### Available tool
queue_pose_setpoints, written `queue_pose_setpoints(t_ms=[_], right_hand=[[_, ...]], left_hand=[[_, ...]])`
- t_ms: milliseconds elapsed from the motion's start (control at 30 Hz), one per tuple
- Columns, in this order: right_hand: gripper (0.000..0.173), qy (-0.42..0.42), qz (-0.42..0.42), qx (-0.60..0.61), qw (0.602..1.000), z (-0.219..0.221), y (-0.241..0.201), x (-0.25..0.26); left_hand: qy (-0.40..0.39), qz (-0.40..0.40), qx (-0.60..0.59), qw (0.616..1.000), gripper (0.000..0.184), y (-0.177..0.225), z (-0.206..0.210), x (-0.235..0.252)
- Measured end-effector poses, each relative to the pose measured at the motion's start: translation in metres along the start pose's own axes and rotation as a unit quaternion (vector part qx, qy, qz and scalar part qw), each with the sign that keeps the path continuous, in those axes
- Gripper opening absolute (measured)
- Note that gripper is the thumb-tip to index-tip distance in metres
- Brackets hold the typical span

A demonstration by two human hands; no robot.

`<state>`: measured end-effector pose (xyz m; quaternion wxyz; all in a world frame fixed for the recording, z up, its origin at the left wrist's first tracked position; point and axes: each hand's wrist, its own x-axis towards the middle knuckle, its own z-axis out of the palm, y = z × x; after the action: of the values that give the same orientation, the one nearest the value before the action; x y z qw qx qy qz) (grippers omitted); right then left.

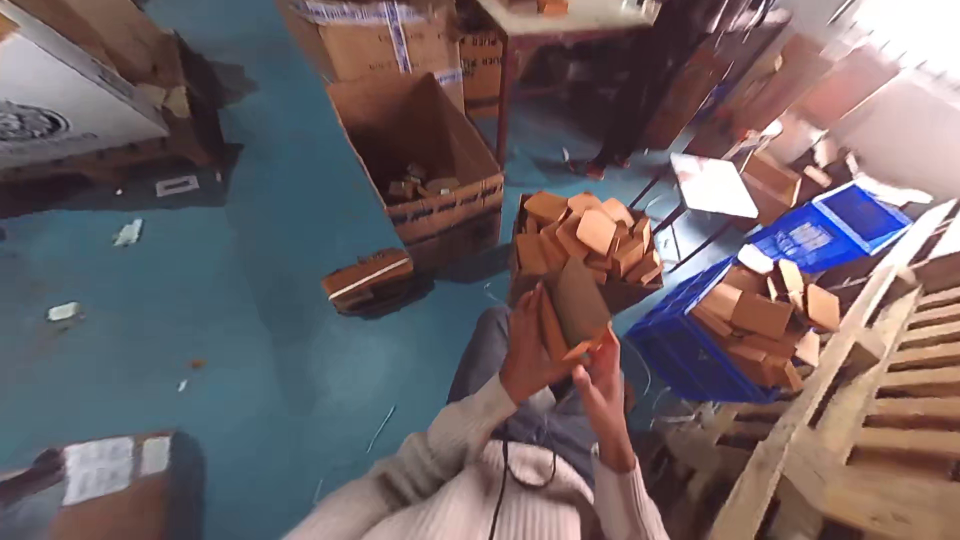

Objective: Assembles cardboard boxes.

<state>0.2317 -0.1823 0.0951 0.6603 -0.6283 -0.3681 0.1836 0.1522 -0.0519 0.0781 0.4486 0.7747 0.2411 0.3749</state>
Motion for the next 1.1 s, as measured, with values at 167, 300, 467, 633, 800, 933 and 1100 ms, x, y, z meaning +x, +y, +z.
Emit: queue_pose_setpoints(t_ms=[167, 300, 467, 633, 800, 933, 1100], right_hand=[[0.092, 0.011, 0.026, -0.078, 0.997, 0.022, -0.005, 0.002], [0.072, 0.025, 0.038, -0.053, 0.998, 0.011, -0.005, 0.002], [0.095, 0.132, 0.005, -0.016, 0.991, -0.032, -0.005, 0.006], [0.099, 0.186, -0.144, -0.098, 0.967, -0.025, 0.002, -0.019], [0.067, 0.240, -0.181, -0.078, 0.951, -0.021, 0.000, -0.029], [0.057, 0.232, -0.152, -0.026, 0.961, -0.025, -0.001, -0.031], [0.055, 0.210, -0.081, 0.002, 0.974, -0.039, -0.008, -0.027]], left_hand=[[0.026, -0.035, 0.110, 0.993, 0.123, 0.006, 0.003, -0.007], [-0.044, -0.031, 0.107, 0.993, 0.136, 0.009, -0.004, -0.016], [-0.145, -0.056, -0.090, 0.984, 0.124, 0.020, -0.034, -0.020], [-0.151, -0.009, -0.151, 0.977, 0.110, 0.029, -0.030, -0.029], [-0.188, -0.028, -0.261, 0.946, 0.112, 0.026, -0.025, -0.040], [-0.176, -0.070, -0.290, 0.938, 0.095, 0.029, -0.021, -0.045], [-0.123, -0.018, -0.194, 0.973, 0.059, 0.017, -0.026, -0.045]])
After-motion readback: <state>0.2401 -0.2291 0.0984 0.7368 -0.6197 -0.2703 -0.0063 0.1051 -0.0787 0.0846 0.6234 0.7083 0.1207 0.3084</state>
